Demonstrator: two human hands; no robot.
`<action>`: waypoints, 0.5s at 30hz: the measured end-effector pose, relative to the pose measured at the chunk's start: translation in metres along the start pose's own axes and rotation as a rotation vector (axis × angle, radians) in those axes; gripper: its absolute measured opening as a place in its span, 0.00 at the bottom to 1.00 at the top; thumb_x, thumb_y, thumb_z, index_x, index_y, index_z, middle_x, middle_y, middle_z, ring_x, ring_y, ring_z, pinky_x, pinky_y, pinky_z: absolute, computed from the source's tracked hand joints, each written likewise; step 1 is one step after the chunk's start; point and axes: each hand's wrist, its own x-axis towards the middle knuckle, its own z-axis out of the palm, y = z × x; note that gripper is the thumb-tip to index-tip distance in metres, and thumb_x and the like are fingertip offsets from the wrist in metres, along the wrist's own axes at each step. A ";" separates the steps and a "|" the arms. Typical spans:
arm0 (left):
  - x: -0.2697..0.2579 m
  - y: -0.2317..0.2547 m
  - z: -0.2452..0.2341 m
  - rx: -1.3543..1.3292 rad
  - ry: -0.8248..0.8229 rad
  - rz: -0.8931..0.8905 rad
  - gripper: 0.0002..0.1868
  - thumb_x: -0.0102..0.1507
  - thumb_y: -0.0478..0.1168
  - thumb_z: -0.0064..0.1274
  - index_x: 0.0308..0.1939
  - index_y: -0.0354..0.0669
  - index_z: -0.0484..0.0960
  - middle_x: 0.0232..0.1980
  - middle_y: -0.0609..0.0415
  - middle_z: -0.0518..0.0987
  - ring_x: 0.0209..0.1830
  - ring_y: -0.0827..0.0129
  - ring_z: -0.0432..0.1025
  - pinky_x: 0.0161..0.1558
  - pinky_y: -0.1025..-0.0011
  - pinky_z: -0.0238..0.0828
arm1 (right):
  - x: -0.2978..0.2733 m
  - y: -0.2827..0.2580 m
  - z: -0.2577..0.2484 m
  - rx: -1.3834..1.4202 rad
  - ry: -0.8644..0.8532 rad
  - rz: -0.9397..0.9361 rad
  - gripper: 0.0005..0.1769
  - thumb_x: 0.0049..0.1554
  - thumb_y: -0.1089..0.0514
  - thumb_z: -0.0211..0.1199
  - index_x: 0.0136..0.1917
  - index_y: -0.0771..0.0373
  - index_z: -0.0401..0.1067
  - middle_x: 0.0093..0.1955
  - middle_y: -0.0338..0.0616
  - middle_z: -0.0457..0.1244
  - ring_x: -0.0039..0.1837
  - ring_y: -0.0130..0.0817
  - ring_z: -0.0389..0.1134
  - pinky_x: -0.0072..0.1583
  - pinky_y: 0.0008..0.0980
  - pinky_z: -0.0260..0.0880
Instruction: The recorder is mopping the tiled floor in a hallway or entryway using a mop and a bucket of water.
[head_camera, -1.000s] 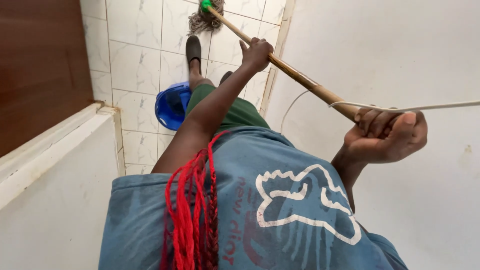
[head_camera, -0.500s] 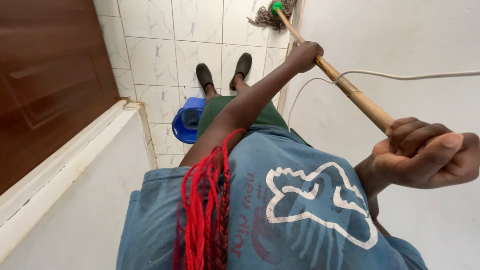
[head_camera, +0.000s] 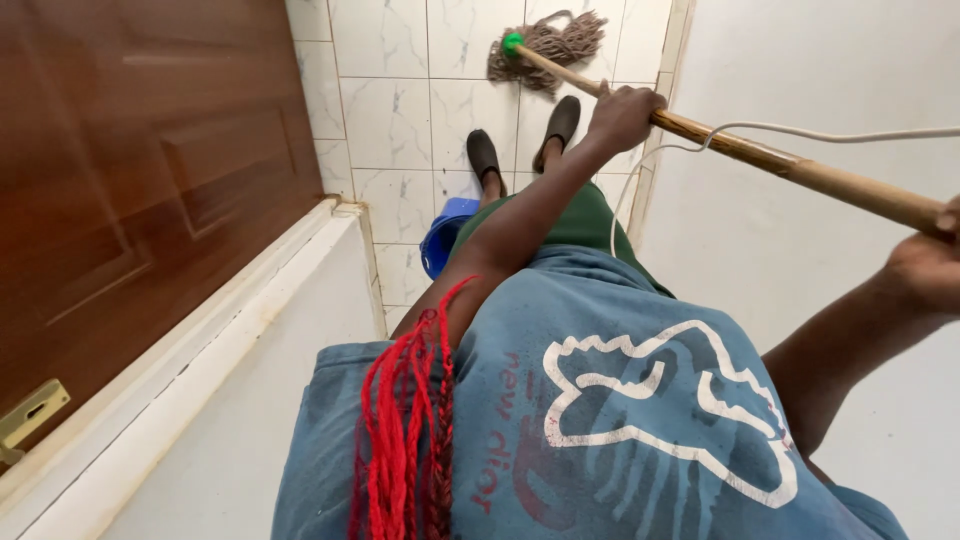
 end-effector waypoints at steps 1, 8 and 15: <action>-0.012 -0.008 -0.010 0.019 -0.037 -0.044 0.11 0.59 0.36 0.53 0.42 0.57 0.86 0.40 0.57 0.84 0.50 0.58 0.77 0.69 0.31 0.47 | -0.008 0.000 0.010 0.117 0.032 0.047 0.25 0.79 0.57 0.49 0.39 0.63 0.55 0.32 0.50 0.52 0.32 0.39 0.53 0.36 0.33 0.57; -0.064 -0.123 -0.024 0.197 -0.001 -0.260 0.08 0.62 0.36 0.56 0.37 0.56 0.88 0.41 0.55 0.84 0.53 0.57 0.76 0.69 0.32 0.51 | -0.016 -0.190 0.189 0.716 0.013 0.240 0.22 0.69 0.52 0.59 0.43 0.57 0.48 0.25 0.36 0.44 0.22 0.24 0.41 0.25 0.30 0.52; -0.063 -0.102 -0.016 0.265 -0.045 -0.412 0.08 0.59 0.37 0.60 0.41 0.56 0.87 0.44 0.55 0.83 0.57 0.58 0.72 0.72 0.29 0.42 | -0.020 -0.202 0.163 0.706 -0.235 0.277 0.28 0.71 0.56 0.55 0.34 0.53 0.44 0.21 0.35 0.41 0.23 0.23 0.40 0.29 0.33 0.49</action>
